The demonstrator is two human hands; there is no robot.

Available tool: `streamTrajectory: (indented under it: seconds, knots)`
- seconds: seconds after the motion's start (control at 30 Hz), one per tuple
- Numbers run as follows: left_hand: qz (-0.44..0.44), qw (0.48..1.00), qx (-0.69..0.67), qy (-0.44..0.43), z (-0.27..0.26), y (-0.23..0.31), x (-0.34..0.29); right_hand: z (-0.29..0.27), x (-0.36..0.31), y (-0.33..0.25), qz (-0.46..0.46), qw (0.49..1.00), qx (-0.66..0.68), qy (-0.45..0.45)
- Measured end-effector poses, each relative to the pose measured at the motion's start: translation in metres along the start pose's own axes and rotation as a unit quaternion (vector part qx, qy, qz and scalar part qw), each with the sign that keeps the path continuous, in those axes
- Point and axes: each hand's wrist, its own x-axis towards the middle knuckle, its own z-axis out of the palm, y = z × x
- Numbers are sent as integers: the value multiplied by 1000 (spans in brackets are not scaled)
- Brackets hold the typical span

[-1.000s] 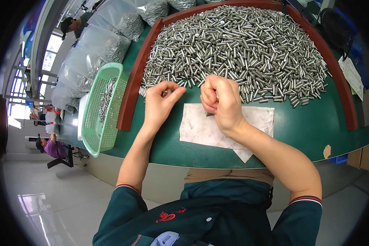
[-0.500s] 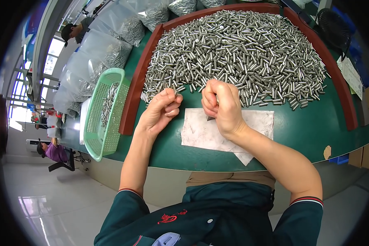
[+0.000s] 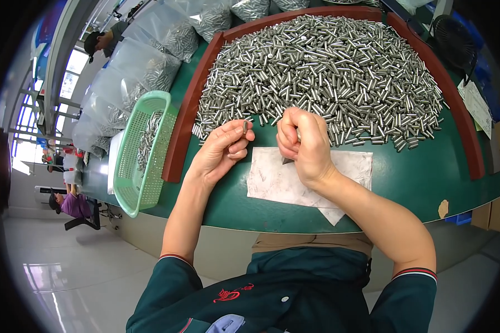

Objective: A person at a manufacturing workbench manually inspects and sorts small cylindrical metal pins using a small tool.

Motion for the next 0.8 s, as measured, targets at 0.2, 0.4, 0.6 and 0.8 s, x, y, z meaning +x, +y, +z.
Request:
streamTrajectory:
  seconds: [0.2,0.4,0.6,0.8]
  knots:
    - [-8,1000,-5,12,4,1,-2,-1,-1,1,-1,1000,-2,0]
    - [46,982,185,13,9,-2,-6,-2,0,2,-4,1000,0,-5]
    - [159,805,572,17,33,-17,-17,0,-2,2,-10,1000,7,13]
    - [157,776,610,18,34,-21,-17,-1,-6,8,-44,998,45,13]
